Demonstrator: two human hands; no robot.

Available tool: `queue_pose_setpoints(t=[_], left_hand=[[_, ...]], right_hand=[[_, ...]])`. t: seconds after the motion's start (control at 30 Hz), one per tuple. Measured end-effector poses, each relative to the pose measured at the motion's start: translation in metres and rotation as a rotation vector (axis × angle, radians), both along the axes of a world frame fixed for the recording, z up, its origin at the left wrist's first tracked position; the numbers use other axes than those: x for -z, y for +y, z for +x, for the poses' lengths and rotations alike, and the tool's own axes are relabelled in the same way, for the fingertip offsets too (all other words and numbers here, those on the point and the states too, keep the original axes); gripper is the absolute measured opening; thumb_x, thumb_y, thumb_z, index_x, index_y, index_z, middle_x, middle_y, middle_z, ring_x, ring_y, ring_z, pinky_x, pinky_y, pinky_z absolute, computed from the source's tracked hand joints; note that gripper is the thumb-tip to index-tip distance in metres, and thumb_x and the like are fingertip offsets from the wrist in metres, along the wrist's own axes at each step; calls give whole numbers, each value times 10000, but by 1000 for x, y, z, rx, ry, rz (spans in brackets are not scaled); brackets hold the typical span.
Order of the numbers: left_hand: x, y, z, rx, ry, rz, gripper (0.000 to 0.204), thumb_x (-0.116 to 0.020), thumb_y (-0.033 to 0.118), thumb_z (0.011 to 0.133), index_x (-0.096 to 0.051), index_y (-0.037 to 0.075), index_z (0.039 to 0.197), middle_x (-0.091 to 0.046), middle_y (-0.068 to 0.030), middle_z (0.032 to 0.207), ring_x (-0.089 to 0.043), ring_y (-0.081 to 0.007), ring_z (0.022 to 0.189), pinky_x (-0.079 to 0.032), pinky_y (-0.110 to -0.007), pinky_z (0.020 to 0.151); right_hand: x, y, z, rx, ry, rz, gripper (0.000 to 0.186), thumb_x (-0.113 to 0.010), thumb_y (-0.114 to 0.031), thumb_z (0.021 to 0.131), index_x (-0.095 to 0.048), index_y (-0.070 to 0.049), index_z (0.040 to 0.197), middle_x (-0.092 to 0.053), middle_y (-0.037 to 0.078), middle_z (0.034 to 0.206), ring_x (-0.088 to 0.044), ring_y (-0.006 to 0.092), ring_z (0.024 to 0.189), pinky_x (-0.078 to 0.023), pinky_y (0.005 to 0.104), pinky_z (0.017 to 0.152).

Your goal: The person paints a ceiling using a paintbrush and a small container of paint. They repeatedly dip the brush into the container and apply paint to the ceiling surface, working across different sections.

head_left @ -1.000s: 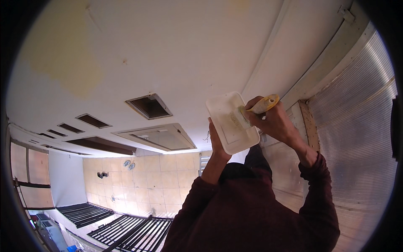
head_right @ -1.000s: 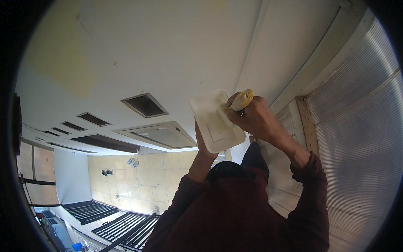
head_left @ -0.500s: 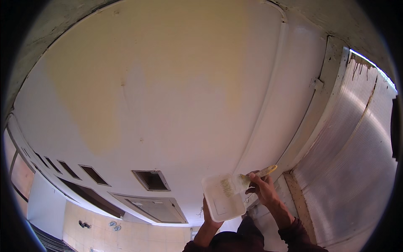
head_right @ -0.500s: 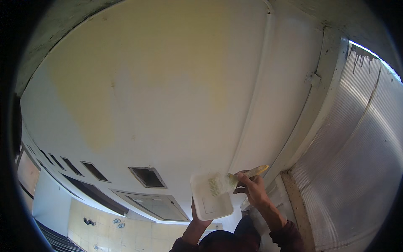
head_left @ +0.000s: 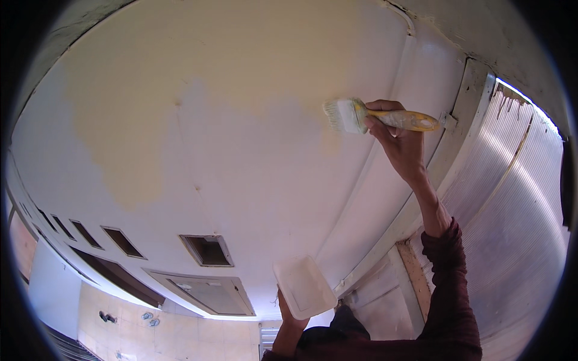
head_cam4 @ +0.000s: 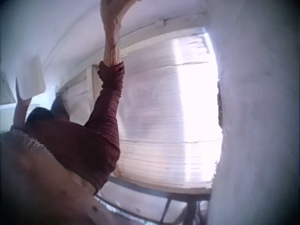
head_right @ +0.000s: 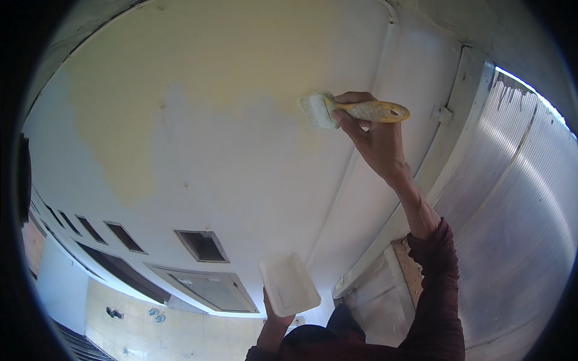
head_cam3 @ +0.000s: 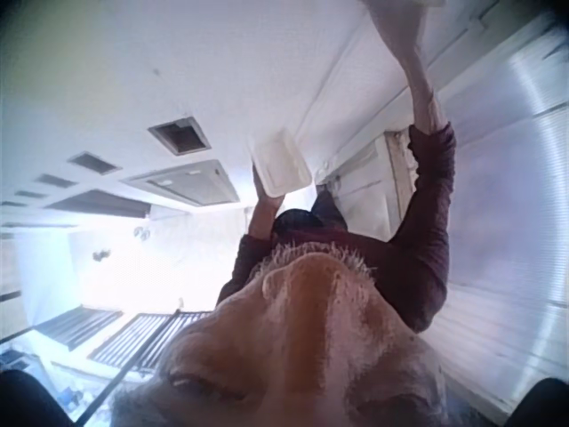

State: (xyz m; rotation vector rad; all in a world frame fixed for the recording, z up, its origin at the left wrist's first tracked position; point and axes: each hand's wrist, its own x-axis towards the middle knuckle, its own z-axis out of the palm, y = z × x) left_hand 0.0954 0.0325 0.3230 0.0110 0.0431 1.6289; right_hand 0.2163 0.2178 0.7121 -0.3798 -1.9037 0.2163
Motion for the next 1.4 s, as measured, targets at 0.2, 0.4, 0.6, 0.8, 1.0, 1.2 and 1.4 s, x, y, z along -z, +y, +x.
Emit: queue_pose_setpoints(t=[0.2, 0.4, 0.6, 0.8, 1.0, 1.2, 1.4], left_hand=[[13, -5, -3, -41, 38, -52, 559, -401, 541, 1022, -461, 182, 1446, -564, -38, 1376, -560, -265, 1254, -487, -483, 1020], [-3, -4, -4, -69, 104, -132, 541, -399, 543, 1021, -486, 185, 1417, -583, -20, 1340, -583, -254, 1218, -501, -471, 999], [8, -4, 0, -71, 85, -155, 516, -378, 522, 1037, -494, 177, 1403, -591, -10, 1321, -586, -246, 1207, -504, -455, 994], [7, -2, 1, -48, 101, -133, 530, -377, 534, 1034, -488, 177, 1411, -588, -12, 1326, -584, -248, 1208, -499, -455, 1001], [1, -8, -3, -92, 138, -176, 539, -394, 549, 1025, -494, 177, 1403, -594, -11, 1313, -584, -247, 1204, -499, -468, 996], [14, -3, -7, -80, 115, -106, 506, -428, 534, 1018, -521, 180, 1368, -611, -8, 1273, -595, -244, 1182, -512, -473, 973], [15, -3, -7, -103, 107, -137, 512, -429, 537, 1015, -526, 178, 1367, -611, -11, 1278, -598, -245, 1178, -518, -469, 963]], right_hand=[[-83, 15, -5, 190, 33, 217, 261, -725, -198, 919, -693, 3, 1083, -736, 87, 957, -719, 160, 836, -593, 278, 727], [-135, -1, -13, 338, -29, 600, 240, -739, -152, 896, -698, -61, 1115, -732, 63, 989, -718, 192, 845, -598, 311, 710], [-137, -5, -17, 383, -130, 1187, 290, -734, -69, 832, -701, -111, 1117, -713, 30, 1011, -698, 216, 850, -602, 317, 694], [-112, 15, -24, 551, -116, 1231, 454, -727, -73, 744, -687, -215, 1173, -644, -44, 1071, -659, 169, 880, -587, 278, 627], [-101, 36, -39, 625, -65, 1181, 517, -696, -17, 729, -700, -205, 1211, -640, 3, 1157, -647, 227, 938, -596, 334, 720], [-98, 49, -45, 702, -42, 1144, 498, -709, -30, 727, -682, -225, 1184, -620, -23, 1144, -630, 216, 974, -592, 316, 677], [-101, 44, -34, 670, -37, 1136, 468, -714, -38, 733, -686, -229, 1160, -619, -52, 1137, -629, 198, 972, -593, 291, 659]])
